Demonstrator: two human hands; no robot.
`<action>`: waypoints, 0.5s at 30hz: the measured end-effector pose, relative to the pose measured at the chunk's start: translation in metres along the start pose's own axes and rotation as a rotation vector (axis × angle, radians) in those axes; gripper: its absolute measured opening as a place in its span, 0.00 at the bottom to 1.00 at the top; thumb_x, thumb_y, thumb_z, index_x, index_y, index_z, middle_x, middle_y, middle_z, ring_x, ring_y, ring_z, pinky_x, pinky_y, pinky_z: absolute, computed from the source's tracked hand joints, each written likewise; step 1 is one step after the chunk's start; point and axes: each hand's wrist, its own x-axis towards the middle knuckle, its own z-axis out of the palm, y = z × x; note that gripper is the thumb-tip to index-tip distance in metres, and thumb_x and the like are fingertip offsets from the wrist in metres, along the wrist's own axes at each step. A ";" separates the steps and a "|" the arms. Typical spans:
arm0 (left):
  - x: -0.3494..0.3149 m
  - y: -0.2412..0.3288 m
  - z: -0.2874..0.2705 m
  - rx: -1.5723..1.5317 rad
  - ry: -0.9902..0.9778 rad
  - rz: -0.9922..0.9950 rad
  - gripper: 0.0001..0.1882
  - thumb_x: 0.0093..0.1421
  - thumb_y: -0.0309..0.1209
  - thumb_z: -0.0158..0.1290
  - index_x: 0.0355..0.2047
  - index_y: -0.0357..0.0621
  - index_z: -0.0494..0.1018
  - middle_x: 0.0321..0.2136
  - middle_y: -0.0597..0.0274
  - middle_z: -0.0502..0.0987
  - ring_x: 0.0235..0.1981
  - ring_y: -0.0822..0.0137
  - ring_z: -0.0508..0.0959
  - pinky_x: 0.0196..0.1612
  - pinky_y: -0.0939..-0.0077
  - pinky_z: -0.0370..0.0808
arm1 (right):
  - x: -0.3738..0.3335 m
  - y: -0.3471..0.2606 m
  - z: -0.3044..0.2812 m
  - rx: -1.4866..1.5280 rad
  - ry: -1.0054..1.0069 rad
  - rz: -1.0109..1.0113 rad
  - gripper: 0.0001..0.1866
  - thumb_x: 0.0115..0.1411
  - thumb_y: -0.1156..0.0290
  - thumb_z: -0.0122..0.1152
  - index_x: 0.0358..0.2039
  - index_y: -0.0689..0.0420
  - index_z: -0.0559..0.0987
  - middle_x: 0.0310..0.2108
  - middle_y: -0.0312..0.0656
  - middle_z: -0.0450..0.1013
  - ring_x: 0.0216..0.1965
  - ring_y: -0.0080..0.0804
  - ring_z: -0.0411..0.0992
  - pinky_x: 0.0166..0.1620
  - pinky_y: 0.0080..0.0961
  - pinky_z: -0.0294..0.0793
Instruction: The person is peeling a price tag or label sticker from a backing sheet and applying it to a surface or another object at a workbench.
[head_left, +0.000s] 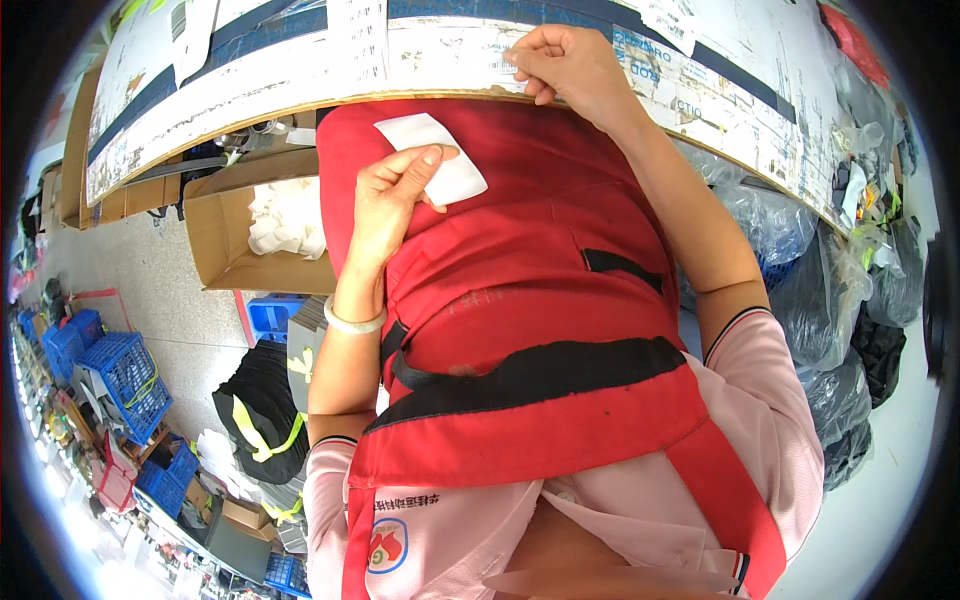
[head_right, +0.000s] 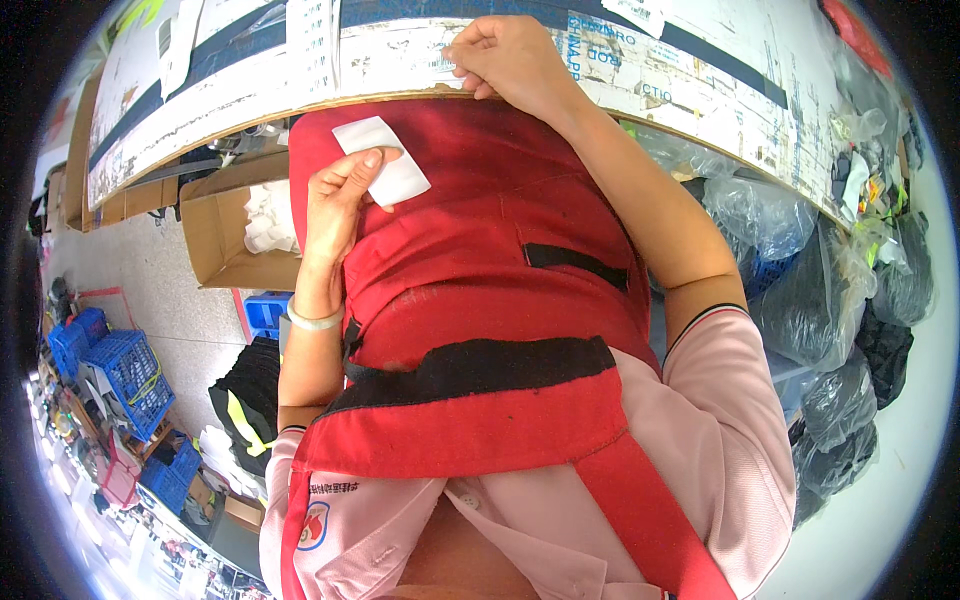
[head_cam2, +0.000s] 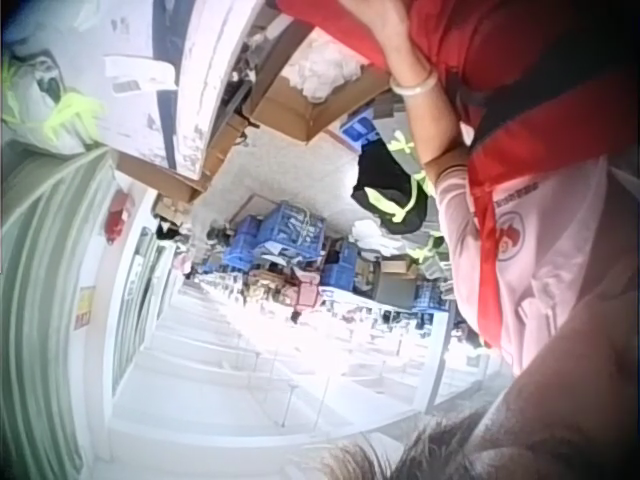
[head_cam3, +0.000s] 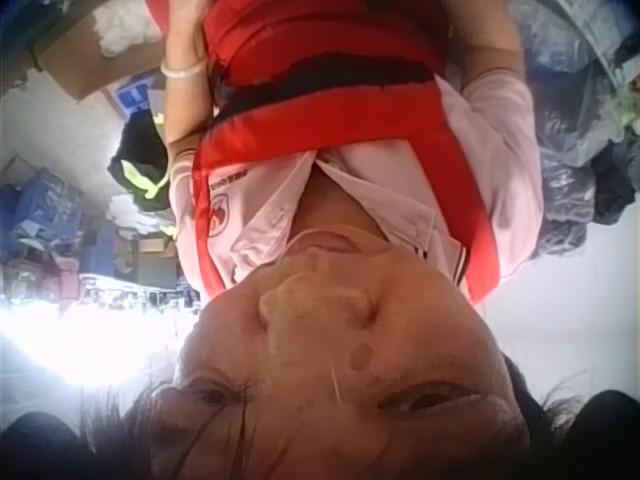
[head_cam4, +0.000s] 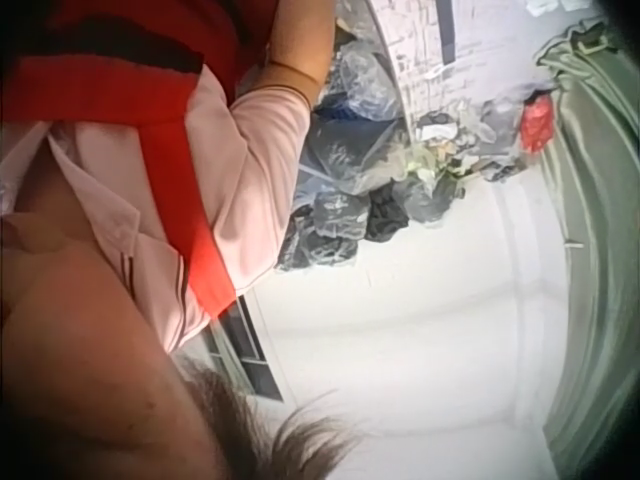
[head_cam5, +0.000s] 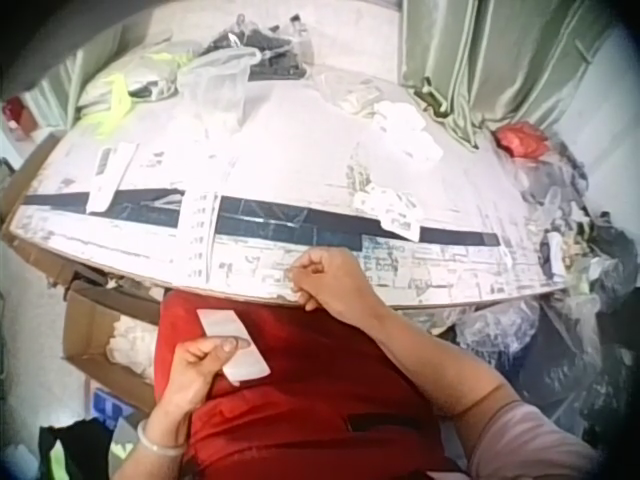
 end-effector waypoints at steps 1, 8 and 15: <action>0.000 -0.001 0.000 0.001 0.005 -0.002 0.12 0.63 0.33 0.51 0.37 0.36 0.79 0.27 0.62 0.79 0.20 0.77 0.73 0.23 0.84 0.72 | 0.000 0.000 0.000 -0.002 -0.007 0.005 0.12 0.59 0.65 0.60 0.31 0.63 0.79 0.24 0.39 0.75 0.23 0.19 0.72 0.27 0.15 0.74; 0.000 -0.005 -0.002 0.003 -0.002 0.000 0.12 0.63 0.33 0.51 0.37 0.36 0.79 0.27 0.63 0.79 0.21 0.77 0.73 0.23 0.84 0.72 | -0.002 0.000 0.002 -0.026 0.008 -0.010 0.11 0.59 0.66 0.60 0.33 0.62 0.78 0.22 0.34 0.73 0.21 0.14 0.68 0.23 0.11 0.70; 0.001 -0.004 -0.001 -0.003 -0.001 -0.007 0.12 0.63 0.33 0.51 0.37 0.36 0.79 0.27 0.63 0.79 0.21 0.76 0.73 0.23 0.84 0.72 | -0.002 -0.007 0.007 -0.132 0.021 -0.012 0.09 0.59 0.68 0.58 0.32 0.62 0.78 0.21 0.33 0.71 0.21 0.15 0.69 0.24 0.12 0.71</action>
